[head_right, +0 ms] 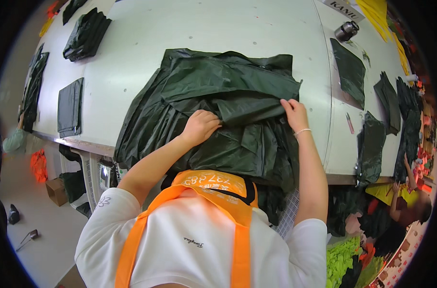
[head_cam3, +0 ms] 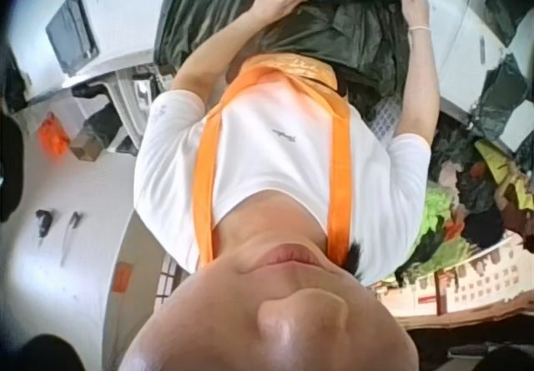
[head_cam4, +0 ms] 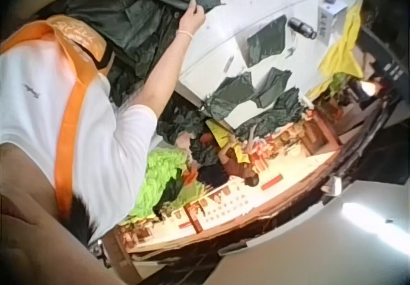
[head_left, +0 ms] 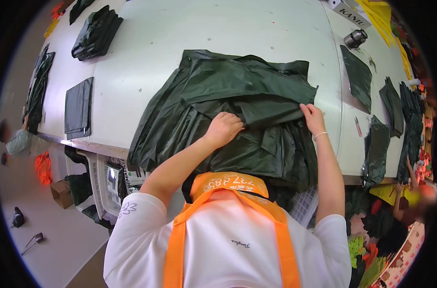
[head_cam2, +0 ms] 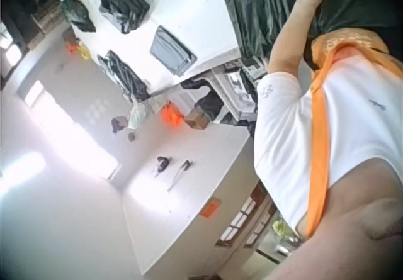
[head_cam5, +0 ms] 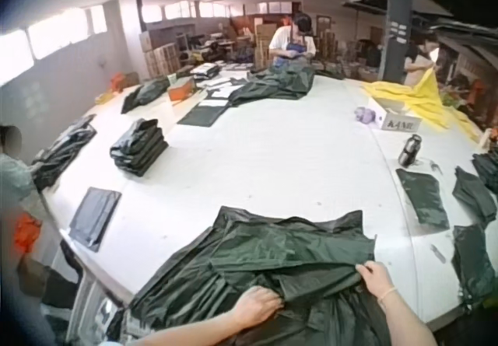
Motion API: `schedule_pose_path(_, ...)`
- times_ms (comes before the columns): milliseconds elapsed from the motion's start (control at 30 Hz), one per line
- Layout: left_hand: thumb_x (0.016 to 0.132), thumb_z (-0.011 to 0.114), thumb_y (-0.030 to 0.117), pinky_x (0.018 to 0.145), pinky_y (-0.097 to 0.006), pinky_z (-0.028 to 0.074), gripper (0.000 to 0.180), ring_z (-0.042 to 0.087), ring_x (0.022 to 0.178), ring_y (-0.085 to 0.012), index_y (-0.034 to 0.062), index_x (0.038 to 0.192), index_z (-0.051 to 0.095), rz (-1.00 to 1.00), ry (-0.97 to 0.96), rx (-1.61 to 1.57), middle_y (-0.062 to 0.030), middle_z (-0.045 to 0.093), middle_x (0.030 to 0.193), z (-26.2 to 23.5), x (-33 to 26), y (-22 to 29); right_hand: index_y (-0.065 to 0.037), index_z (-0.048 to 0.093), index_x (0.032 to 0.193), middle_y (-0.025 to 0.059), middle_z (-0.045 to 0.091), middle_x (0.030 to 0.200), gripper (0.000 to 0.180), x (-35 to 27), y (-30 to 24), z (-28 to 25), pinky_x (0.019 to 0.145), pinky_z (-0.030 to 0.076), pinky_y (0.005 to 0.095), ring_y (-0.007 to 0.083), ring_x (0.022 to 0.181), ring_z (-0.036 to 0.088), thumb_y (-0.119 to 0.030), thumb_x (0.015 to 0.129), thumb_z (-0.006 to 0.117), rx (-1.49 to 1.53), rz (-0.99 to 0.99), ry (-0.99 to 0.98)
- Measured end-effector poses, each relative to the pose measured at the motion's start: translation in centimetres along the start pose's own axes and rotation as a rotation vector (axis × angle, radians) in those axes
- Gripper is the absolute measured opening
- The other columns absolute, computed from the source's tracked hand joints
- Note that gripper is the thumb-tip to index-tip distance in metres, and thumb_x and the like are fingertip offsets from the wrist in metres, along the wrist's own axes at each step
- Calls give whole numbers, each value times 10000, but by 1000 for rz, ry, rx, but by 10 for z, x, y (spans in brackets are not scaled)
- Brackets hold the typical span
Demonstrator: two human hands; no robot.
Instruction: The person folds a dark green jacket on a white table, smoothing and aligning the fabric before folding it into a compact rectangle. The person then places the folded jacket into a white plastic basket and retrieves another jacket to repeat the folding process.
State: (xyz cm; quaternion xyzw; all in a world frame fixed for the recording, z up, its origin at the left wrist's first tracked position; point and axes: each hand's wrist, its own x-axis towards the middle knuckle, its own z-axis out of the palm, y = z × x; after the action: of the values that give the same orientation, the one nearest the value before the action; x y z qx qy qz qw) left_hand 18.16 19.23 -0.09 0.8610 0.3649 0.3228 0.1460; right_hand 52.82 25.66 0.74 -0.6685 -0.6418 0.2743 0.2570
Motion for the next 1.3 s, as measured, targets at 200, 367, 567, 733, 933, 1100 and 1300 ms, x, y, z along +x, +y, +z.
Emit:
schedule_pose_path(200,640,734,152,784,-352,416,262,580,929,-198,115,882,640,125,100,37,-12,636,983,-57,-2,26,-7,584,766,97,569,664,264,30,1,-39,605,410,374,264,619,487,-254,807,665,-223,-114,240)
schedule_pose_path(367,682,716,123,791,-379,436,248,561,957,-277,83,904,613,-246,347,166,-89,601,1004,-73,-7,-21,-66,594,793,93,593,802,164,-23,-136,30,709,437,402,298,826,553,-151,698,696,-104,-625,188)
schedule_pose_path(567,722,698,121,802,-383,458,459,531,990,-350,53,1119,478,-578,358,89,-135,508,1140,-62,-30,-79,-1,608,1035,122,600,1053,394,-116,-125,127,893,424,391,283,1074,519,-284,770,680,-250,-560,-161)
schedule_pose_path(733,750,719,102,765,-329,488,432,551,954,-284,49,1110,487,-430,488,67,-120,517,1137,-49,-13,-98,0,607,1022,136,619,1060,250,-120,-105,134,841,479,380,287,994,589,-157,828,612,-172,-527,-114)
schedule_pose_path(933,796,682,141,693,-331,469,146,566,796,-282,18,812,604,-422,591,119,-117,553,992,-76,47,-108,-14,606,988,106,636,982,216,-127,-159,93,733,516,331,250,862,633,-154,823,616,-197,-617,27)
schedule_pose_path(1100,887,581,194,641,-274,416,223,480,654,-171,-1,779,581,-660,773,-284,-62,488,703,-78,87,-107,-18,606,992,102,630,972,226,-131,-160,99,743,510,333,236,919,618,-164,820,608,-236,-562,66)
schedule_pose_path(1300,885,587,234,492,-315,348,307,395,511,-171,8,684,532,-372,456,-212,-118,435,555,-103,124,-68,-36,615,892,79,618,848,165,-144,-156,109,696,501,319,219,853,591,-170,803,581,-380,-441,-135)
